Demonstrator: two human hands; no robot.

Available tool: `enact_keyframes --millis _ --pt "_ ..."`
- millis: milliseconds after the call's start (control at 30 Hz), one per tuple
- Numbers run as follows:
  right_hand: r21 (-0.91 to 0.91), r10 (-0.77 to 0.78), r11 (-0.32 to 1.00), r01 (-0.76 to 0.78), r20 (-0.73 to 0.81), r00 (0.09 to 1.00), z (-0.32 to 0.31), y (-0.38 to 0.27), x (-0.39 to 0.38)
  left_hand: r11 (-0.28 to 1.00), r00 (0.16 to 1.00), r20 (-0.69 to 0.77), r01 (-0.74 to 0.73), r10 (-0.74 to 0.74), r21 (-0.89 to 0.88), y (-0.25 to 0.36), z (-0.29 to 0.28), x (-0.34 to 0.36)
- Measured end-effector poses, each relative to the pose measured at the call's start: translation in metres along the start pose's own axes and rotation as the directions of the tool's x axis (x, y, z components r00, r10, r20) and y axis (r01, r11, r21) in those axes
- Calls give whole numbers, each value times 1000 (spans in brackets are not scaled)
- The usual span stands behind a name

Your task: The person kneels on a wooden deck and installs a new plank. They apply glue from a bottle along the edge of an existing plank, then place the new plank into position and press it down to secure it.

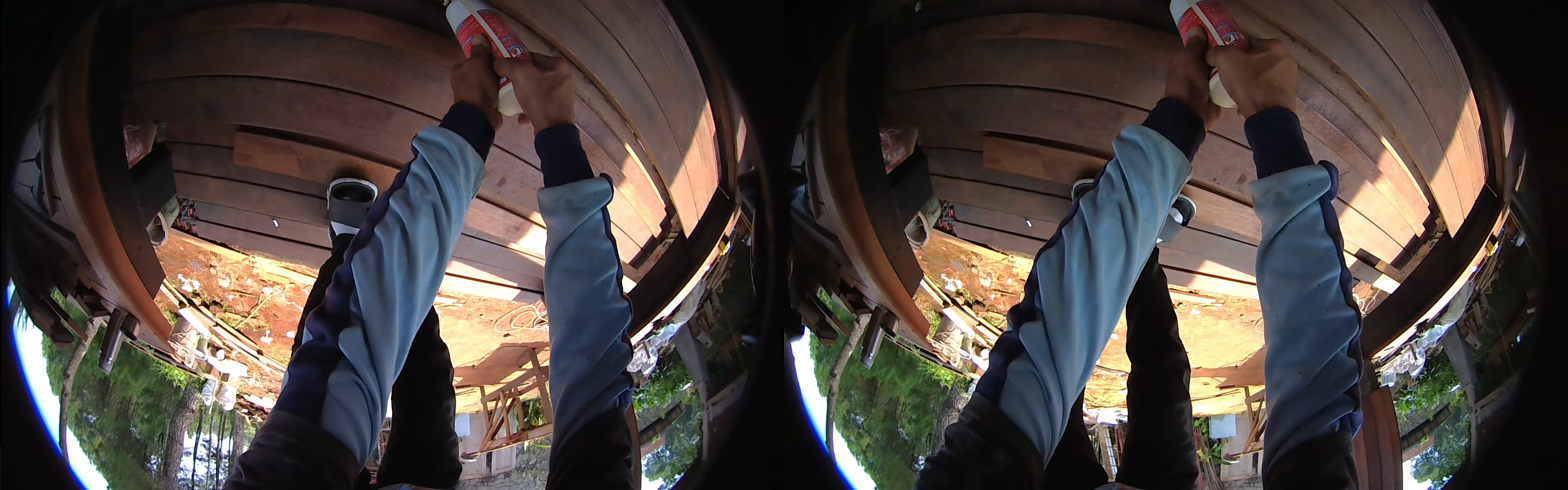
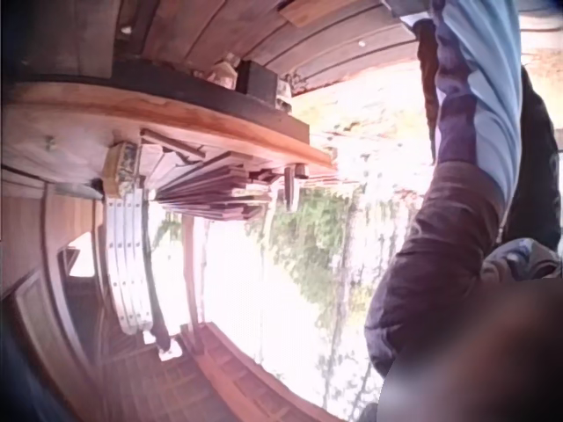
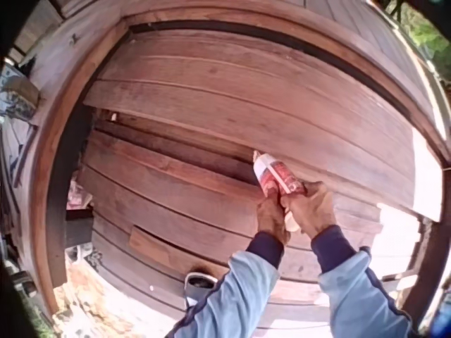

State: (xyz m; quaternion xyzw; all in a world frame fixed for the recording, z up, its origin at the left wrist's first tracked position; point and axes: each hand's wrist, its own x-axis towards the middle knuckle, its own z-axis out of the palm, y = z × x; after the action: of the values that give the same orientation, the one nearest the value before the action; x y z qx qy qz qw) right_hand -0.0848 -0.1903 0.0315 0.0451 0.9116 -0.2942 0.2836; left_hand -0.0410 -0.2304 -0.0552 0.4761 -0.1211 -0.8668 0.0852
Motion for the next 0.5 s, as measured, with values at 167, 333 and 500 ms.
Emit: enact_keyframes --millis 167,333,500 --pt "-56 43 998 -40 50 998 -7 -19 -10 998 1000 3 26 -26 -54 6 3 -12" --pt "-72 109 992 -104 64 992 -15 -20 -12 994 991 -81 105 -102 36 5 11 -20" --pt "226 217 945 -236 108 970 -6 11 -19 940 999 -3 49 -51 338 5 -7 -19"
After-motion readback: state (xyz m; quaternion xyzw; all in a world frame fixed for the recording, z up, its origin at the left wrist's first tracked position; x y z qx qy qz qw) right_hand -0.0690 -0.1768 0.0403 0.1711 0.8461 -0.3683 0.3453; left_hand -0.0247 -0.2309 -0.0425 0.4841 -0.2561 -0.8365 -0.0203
